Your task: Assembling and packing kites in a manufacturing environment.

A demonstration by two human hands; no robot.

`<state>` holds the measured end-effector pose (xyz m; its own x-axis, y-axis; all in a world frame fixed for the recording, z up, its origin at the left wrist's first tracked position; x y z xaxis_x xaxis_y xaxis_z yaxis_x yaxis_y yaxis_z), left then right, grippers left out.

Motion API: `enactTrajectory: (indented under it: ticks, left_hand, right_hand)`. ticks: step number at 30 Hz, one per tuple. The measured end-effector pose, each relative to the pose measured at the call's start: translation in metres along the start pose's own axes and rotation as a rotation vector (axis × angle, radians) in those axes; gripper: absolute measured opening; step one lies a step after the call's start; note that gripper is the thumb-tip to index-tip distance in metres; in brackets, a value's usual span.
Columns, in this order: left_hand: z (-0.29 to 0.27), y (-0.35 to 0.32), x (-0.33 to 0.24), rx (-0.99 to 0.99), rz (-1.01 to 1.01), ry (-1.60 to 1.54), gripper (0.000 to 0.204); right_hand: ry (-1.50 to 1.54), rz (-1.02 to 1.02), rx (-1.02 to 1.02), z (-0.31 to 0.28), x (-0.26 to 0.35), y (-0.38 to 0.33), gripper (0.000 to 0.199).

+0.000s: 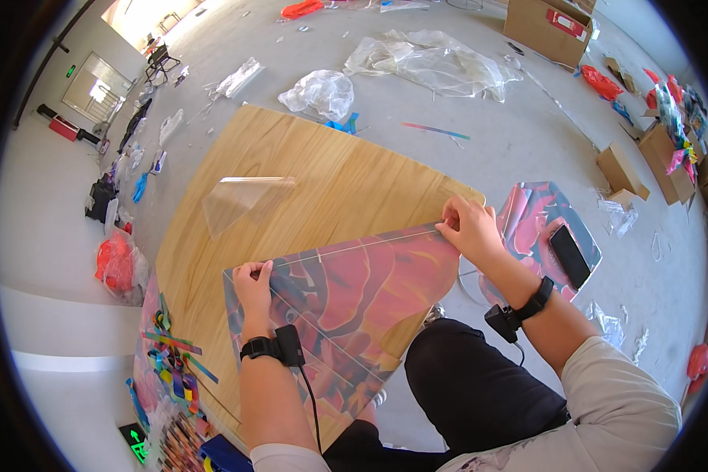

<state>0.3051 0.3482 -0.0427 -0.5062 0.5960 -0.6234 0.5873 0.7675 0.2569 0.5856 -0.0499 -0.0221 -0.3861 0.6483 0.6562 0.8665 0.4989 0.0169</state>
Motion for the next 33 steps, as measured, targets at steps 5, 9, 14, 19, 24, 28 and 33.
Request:
enactTrajectory:
  ticks: [5,9,14,19,24,28,33]
  left_hand:
    - [0.002,-0.003,-0.006,-0.018,0.006,-0.060,0.020]
    - [0.000,-0.003,-0.006,-0.033,0.037,-0.062,0.019]
    - [0.002,-0.005,-0.013,-0.080,-0.006,-0.086,0.019]
    - [0.005,-0.005,-0.012,-0.098,0.058,0.009,0.014]
    - [-0.006,0.001,0.014,-0.088,-0.025,-0.014,0.007]
    - [-0.013,-0.010,-0.038,-0.113,0.069,-0.019,0.009]
    - [0.013,-0.050,-0.095,0.083,0.384,0.186,0.030]
  right_hand:
    - [-0.006,0.018,0.023,0.001,-0.003,0.001,0.022]
    - [-0.016,0.046,0.060,0.004,-0.006,0.004,0.021]
    - [-0.009,0.031,0.041,0.000,-0.006,0.004,0.021]
    - [-0.024,0.057,0.030,-0.006,-0.008,0.004,0.022]
    - [-0.012,0.037,0.010,0.003,-0.003,0.001,0.022]
    - [-0.020,0.040,-0.013,-0.002,-0.013,0.000,0.022]
    - [-0.008,0.041,0.005,-0.003,-0.011,0.002,0.021]
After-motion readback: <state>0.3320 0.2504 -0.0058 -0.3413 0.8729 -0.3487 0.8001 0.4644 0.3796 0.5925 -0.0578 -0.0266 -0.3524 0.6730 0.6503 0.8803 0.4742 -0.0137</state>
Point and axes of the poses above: each hand's wrist, its own y-axis towards the middle knuckle, its own z-axis out of the palm, x = y × z, the point moved 9 cm from there along y, towards the middle knuckle, and after that the axes turned 5 degrees about z, right-handed, at the moved point
